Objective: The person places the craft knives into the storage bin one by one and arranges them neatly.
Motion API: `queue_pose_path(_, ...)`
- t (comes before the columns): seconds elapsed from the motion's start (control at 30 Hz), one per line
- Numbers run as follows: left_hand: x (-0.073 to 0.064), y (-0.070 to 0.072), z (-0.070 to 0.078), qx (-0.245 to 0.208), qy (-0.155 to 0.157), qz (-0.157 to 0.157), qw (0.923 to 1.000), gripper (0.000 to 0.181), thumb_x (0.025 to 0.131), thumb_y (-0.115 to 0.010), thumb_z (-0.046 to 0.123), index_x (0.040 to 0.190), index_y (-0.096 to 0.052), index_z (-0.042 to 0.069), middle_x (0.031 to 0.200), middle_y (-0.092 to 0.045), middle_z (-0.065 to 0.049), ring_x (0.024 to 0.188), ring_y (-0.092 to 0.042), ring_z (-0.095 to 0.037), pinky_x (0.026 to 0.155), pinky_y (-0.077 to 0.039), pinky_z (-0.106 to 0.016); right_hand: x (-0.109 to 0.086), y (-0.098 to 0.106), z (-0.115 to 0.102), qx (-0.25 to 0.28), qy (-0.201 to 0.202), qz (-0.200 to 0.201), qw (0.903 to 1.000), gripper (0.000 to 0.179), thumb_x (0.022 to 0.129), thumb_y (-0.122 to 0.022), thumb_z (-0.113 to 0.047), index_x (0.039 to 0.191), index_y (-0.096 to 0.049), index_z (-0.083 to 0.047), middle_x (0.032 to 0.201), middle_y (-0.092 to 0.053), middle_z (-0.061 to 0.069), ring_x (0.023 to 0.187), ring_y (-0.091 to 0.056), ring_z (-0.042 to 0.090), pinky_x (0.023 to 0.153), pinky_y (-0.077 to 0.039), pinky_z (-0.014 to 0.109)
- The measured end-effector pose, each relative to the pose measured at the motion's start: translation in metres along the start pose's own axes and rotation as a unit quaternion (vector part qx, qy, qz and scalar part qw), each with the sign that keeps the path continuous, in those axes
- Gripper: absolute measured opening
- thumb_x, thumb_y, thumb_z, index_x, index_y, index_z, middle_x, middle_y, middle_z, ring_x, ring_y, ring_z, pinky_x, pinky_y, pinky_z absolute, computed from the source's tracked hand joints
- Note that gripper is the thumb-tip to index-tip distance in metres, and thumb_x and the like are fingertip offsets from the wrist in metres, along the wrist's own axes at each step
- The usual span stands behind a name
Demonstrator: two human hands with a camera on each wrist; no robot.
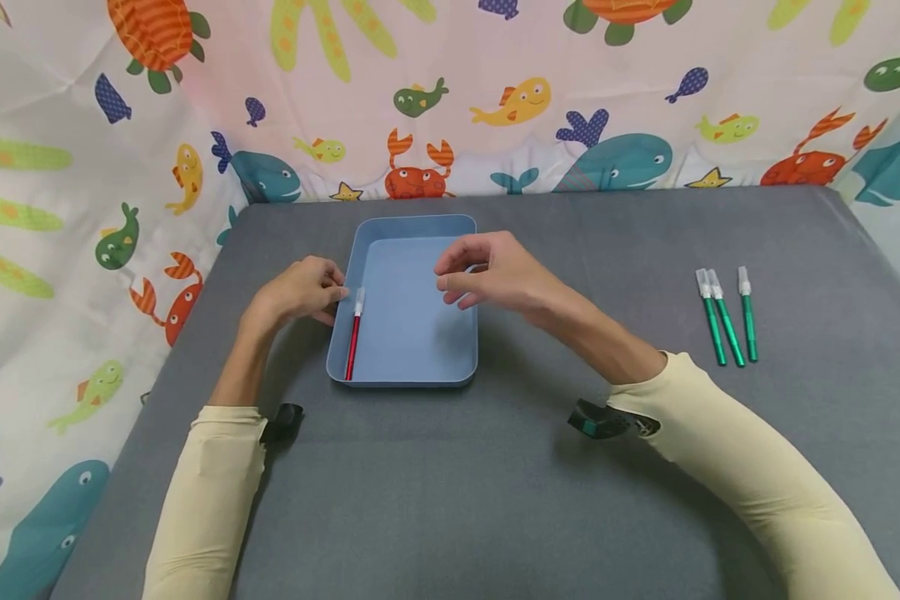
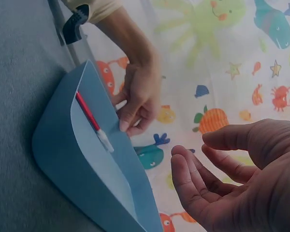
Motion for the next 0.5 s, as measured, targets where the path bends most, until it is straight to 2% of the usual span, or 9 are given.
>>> queue_pose_path(0.23,0.001,0.0,0.0,0.001,-0.01,-0.008,0.9999,0.032,0.108,-0.052,0.007,0.132,-0.052,-0.014,0.129,-0.059,-0.034,0.111,-0.068,-0.04,0.083,-0.068,-0.042,-0.013,0.022,0.006,-0.035,-0.016,0.028,0.9989,0.025,0.098,-0.073,-0.017,0.12,-0.074,-0.006,0.118,-0.073,0.011,0.096,-0.075,0.022,0.094,-0.066,0.043)
queue_pose_path(0.5,0.003,-0.002,-0.004,0.008,-0.009,-0.006,0.9999,0.029,0.109,-0.052,0.008,0.129,-0.053,-0.012,0.126,-0.06,-0.032,0.108,-0.066,-0.038,0.084,-0.068,-0.043,-0.027,0.054,0.018,-0.068,-0.034,0.065,0.995,0.03,0.1,-0.071,-0.018,0.127,-0.073,-0.004,0.127,-0.072,0.016,0.101,-0.074,0.021,0.094,-0.065,0.032)
Point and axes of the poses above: each hand's wrist, its own x-axis towards the middle knuckle, its own y-axis out of the back of the hand, z = x × y, the point moved 2 cm from there along x, towards the middle knuckle
